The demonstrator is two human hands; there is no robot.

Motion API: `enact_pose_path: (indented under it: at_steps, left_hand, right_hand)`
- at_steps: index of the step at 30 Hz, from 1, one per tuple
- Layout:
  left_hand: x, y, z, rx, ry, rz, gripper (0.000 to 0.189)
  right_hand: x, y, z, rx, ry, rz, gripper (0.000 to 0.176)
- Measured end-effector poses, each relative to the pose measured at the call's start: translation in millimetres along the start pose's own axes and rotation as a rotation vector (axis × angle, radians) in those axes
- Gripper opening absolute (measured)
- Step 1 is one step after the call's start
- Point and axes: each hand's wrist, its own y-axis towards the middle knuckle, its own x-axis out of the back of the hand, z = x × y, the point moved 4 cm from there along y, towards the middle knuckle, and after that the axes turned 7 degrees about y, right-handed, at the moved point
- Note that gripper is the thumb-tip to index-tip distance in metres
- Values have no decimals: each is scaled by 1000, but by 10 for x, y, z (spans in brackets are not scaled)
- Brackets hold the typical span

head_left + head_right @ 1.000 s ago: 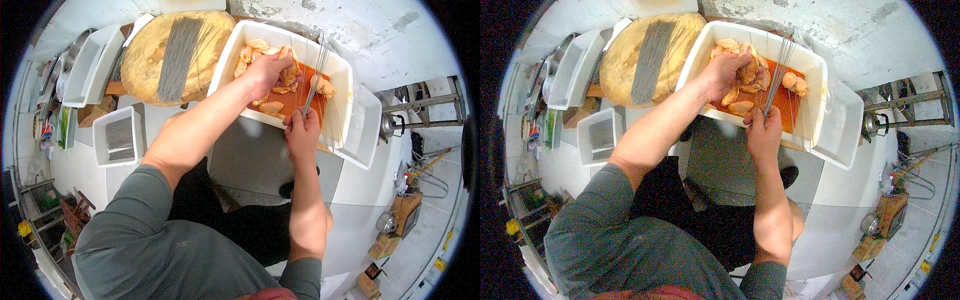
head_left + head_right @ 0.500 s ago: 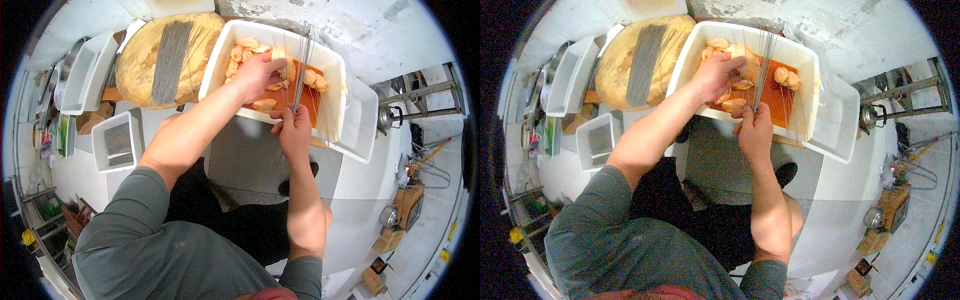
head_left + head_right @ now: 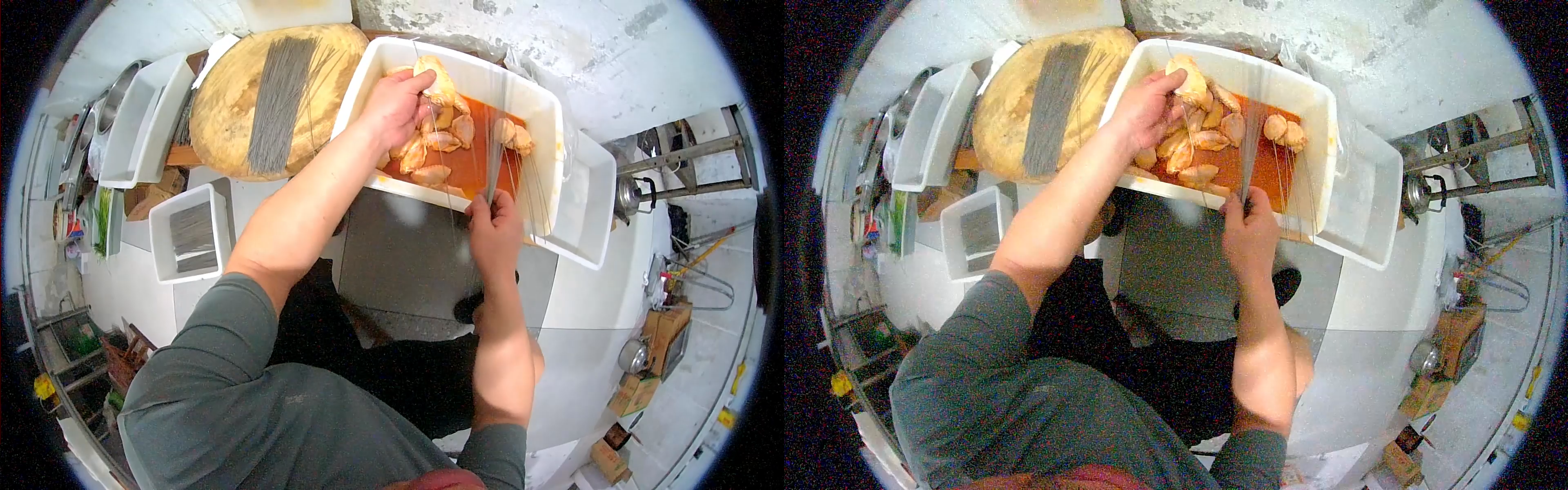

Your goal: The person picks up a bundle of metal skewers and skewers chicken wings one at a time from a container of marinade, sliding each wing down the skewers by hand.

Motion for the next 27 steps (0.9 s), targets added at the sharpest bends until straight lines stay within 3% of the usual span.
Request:
enact_pose_path:
  at_steps: [17,27]
  left_hand:
    - [-110,-146,-218,-83,7,-80,16]
    - [-93,-100,-169,-82,23,-13,19]
  right_hand:
    - [53,-308,-55,-64,92,96,17]
    - [51,-287,-70,-44,75,84,18]
